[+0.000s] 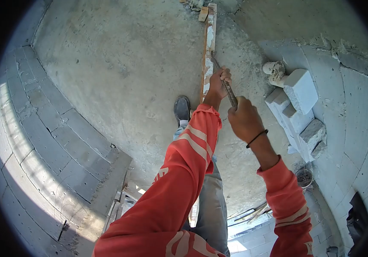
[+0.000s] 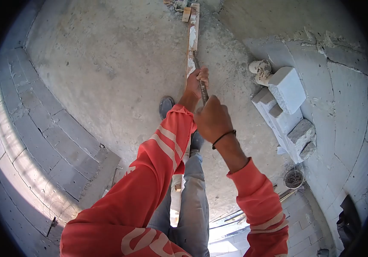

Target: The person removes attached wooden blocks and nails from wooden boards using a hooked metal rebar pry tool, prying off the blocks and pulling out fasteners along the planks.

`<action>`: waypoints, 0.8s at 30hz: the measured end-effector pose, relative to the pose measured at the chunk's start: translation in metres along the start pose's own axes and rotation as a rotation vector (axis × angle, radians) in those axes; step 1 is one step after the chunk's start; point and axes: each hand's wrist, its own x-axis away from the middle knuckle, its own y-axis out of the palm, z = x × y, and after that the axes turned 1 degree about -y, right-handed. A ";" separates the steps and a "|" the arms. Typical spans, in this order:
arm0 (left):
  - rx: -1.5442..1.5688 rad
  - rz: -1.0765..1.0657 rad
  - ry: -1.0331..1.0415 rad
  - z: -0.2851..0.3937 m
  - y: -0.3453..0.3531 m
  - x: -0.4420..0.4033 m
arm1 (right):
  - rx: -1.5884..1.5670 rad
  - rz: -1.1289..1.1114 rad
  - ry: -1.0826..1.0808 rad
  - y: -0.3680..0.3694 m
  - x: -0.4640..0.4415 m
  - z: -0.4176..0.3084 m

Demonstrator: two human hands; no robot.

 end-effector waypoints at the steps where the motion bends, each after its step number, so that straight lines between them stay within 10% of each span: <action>1: -0.384 0.157 0.046 -0.002 -0.013 0.020 | 0.007 -0.082 0.147 0.049 0.037 0.018; 4: -0.876 0.532 0.079 -0.019 -0.084 0.093 | -0.098 -0.205 0.236 0.154 0.137 0.126; 9: -0.394 0.568 0.233 -0.026 -0.234 0.173 | -0.230 -0.252 0.286 0.176 0.170 0.172; 19: -1.147 0.707 -0.079 -0.121 -0.118 0.218 | -0.530 -0.003 0.354 0.170 0.278 0.178; 24: -2.241 0.882 0.278 -0.037 -0.151 0.173 | -0.519 0.090 0.523 0.157 0.297 0.181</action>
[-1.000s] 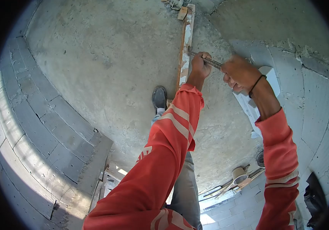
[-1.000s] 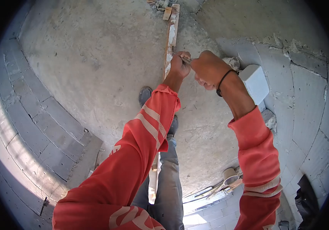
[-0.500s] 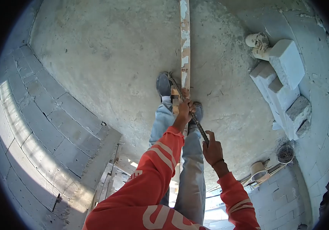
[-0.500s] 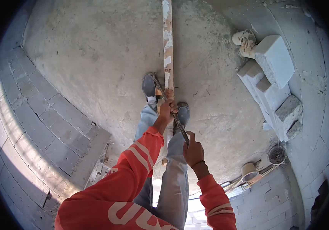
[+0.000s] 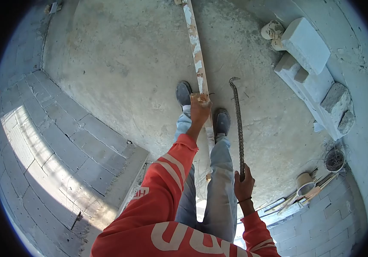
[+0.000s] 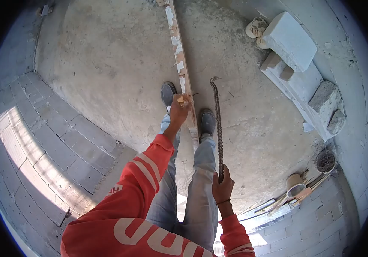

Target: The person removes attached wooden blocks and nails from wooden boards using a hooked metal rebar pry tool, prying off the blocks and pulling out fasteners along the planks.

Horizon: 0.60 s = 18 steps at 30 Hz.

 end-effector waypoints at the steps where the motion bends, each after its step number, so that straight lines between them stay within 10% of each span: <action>1: -0.062 0.019 -0.052 -0.007 -0.001 -0.022 | 0.015 -0.016 0.092 -0.006 0.001 -0.006; 18: -0.070 0.384 0.154 -0.027 0.071 -0.152 | 0.062 0.010 0.442 0.021 0.048 0.085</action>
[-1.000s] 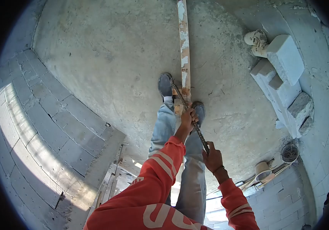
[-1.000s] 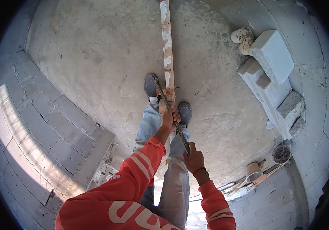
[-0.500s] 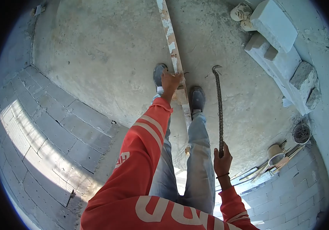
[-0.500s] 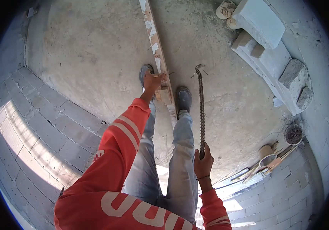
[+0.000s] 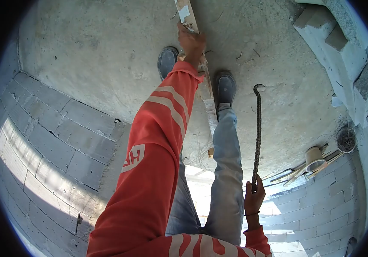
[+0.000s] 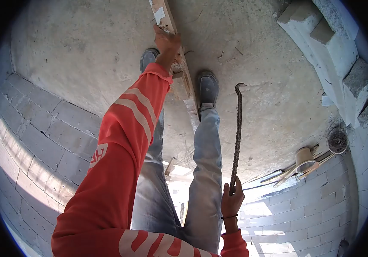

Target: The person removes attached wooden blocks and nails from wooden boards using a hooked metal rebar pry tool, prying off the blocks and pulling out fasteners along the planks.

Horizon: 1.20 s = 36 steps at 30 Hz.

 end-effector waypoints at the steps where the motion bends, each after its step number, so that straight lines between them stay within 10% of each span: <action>1: -0.004 0.010 0.008 0.000 -0.006 -0.004 | 0.012 0.002 -0.013 0.001 -0.003 -0.006; 14: 0.166 0.030 -0.016 -0.012 -0.027 0.074 | 0.188 0.017 -0.357 -0.033 -0.015 -0.165; 36: 0.240 -0.111 -0.329 -0.016 -0.047 0.017 | 1.121 -0.178 -0.827 -0.199 -0.102 -0.699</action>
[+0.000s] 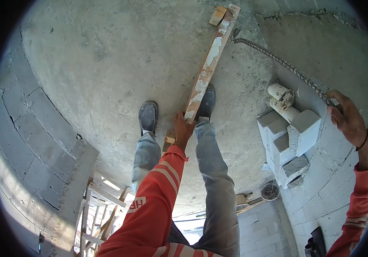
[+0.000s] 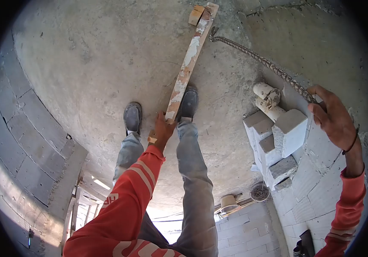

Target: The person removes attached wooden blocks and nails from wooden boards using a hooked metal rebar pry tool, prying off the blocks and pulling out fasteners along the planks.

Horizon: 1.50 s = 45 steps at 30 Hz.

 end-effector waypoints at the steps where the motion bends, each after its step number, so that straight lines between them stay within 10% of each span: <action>1: -0.010 -0.023 -0.016 -0.005 0.007 -0.008 | 0.042 0.019 -0.019 -0.014 -0.010 0.007; 19: 0.058 0.042 -0.140 0.033 0.030 -0.004 | 0.394 -0.337 0.342 -0.222 -0.164 -0.109; 34: -0.026 0.016 -0.300 0.037 0.033 -0.001 | -0.138 -0.625 0.421 -0.183 -0.133 -0.130; 45: -0.211 0.076 -0.308 0.044 0.031 0.005 | -0.482 -0.416 0.470 -0.140 -0.092 -0.120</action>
